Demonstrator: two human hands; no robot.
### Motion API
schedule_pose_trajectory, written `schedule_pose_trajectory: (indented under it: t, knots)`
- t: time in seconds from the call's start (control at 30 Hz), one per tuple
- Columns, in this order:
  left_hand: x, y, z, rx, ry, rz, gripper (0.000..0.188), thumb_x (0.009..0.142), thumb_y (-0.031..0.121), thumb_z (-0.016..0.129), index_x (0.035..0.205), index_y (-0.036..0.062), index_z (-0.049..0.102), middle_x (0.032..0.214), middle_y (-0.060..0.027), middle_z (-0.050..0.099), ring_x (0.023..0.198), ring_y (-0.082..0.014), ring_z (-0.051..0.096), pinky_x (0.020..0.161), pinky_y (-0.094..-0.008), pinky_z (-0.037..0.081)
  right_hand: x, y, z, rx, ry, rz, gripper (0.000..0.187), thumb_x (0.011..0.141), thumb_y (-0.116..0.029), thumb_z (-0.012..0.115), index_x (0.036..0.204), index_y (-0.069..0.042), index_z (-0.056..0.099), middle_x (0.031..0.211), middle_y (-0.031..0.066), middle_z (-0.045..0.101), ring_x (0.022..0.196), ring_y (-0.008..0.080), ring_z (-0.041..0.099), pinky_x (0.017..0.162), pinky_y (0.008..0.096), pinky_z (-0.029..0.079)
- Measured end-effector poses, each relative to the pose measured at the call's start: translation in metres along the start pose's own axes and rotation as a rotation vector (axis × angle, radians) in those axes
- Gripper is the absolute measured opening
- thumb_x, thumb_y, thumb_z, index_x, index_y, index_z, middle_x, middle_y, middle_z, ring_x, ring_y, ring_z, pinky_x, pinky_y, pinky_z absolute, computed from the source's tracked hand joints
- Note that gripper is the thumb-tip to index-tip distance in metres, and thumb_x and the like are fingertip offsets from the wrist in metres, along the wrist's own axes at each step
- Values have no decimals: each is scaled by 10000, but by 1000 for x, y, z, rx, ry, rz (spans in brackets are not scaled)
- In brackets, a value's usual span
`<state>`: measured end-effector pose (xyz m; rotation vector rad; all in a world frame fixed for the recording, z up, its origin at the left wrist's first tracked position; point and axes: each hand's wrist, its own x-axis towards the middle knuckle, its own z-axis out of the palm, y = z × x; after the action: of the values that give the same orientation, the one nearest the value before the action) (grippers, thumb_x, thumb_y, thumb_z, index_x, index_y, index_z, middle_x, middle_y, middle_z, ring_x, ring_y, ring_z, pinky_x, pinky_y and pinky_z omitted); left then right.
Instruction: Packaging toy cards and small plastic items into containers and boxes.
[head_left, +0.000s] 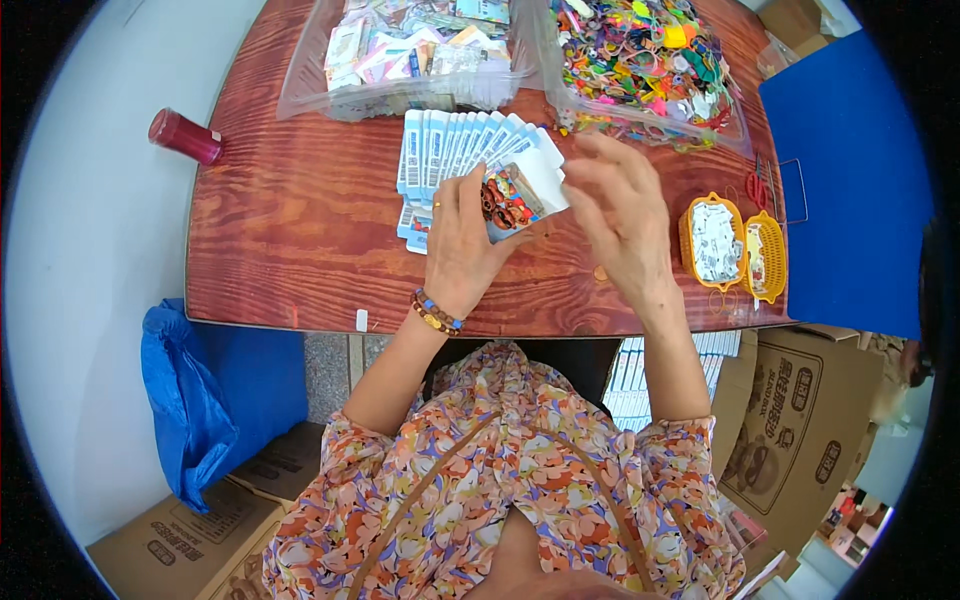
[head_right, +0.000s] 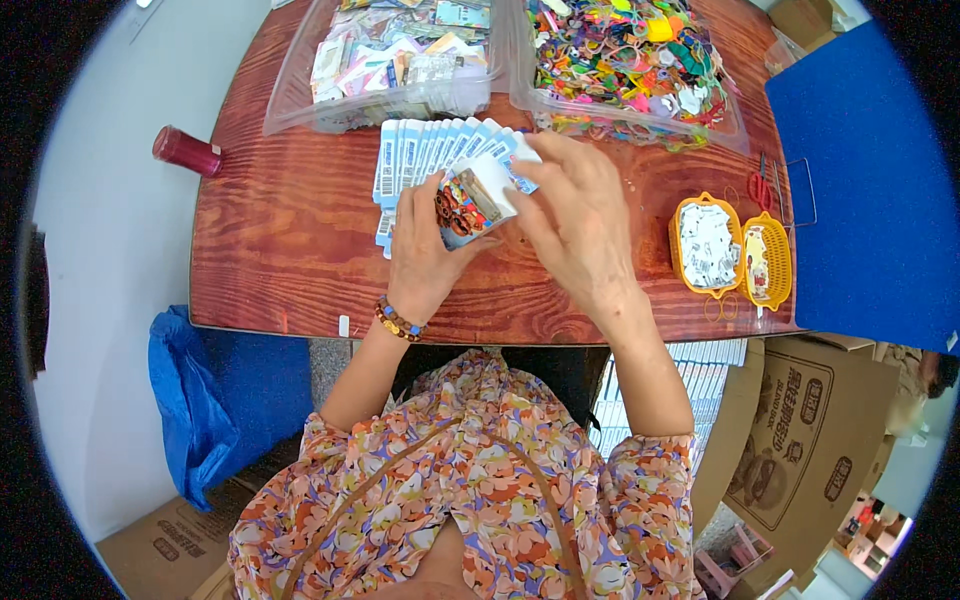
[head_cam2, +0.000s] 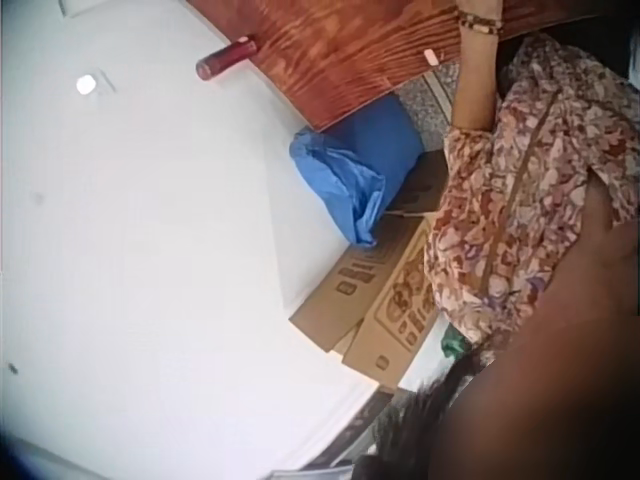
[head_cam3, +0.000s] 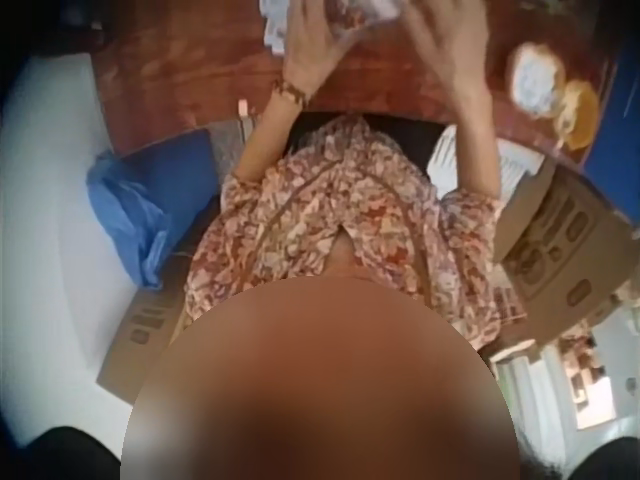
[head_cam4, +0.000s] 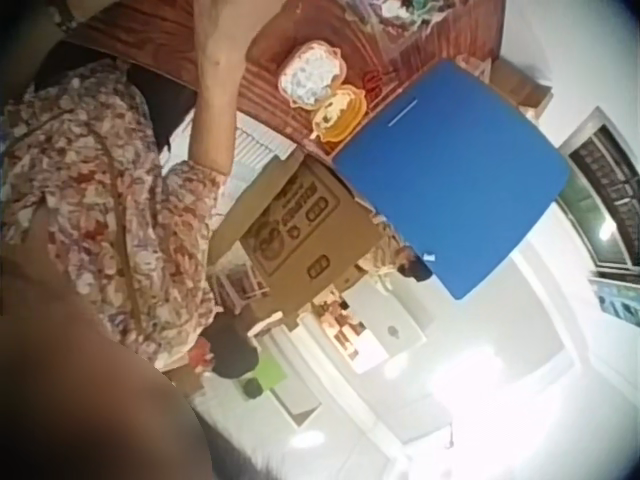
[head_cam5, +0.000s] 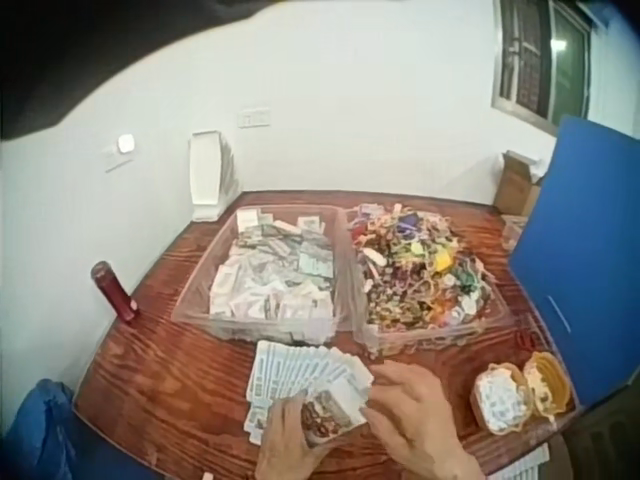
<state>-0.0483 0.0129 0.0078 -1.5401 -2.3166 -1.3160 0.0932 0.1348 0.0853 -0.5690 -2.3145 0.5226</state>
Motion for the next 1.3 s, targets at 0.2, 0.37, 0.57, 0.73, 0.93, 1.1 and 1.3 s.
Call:
schedule_pose_trajectory:
  t: [0.2,0.37,0.57,0.73,0.93,1.1,1.3]
  knots:
    - [2,1,5,-84,-69,-56,827,666,195,886,1344,6,452,1135,-169,544,1061,-352,552,902,-432,473,-13,26,20,113,-225,-63,255,884,-99,666,1131,-46,700,1390,162,551,1325,337,478,1100,462,374]
    - [0,0,2,-95,-155,-91,854,684,262,880,1362,10,426,1173,-187,522,1100,-376,516,931,-458,448,58,80,-18,184,26,186,190,911,-105,621,1051,-8,704,1093,126,704,1035,245,666,913,379,508]
    - [-8,5,11,-276,-259,-98,898,686,197,888,1422,21,403,1212,-169,521,1125,-333,534,973,-410,448,137,163,-7,-763,-506,306,218,849,-234,643,987,-86,723,960,133,716,912,289,692,737,435,543]
    - [-8,-1,6,-315,-294,-185,906,691,175,889,1433,23,393,1248,-169,519,1157,-324,532,994,-408,446,137,184,6,-729,-470,258,210,829,-239,643,958,-96,728,901,123,723,852,283,698,711,429,539]
    - [14,1,14,-312,-291,-139,887,705,219,886,1417,11,399,1238,-177,518,1154,-333,533,990,-410,445,126,204,-23,18,-344,384,217,844,-167,693,999,-19,725,758,91,699,654,138,661,638,317,510]
    - [36,1,29,-153,-226,-65,873,687,206,876,1394,9,404,1179,-205,504,1084,-389,518,929,-449,459,108,127,-45,418,-438,383,172,857,-119,690,988,-12,717,776,50,694,648,101,633,599,271,487]
    - [40,9,40,-121,-156,-10,858,686,194,877,1384,6,416,1177,-198,511,1093,-382,522,935,-445,458,77,59,-30,106,-582,79,130,887,-115,684,979,-26,711,795,54,698,651,97,629,577,251,474]
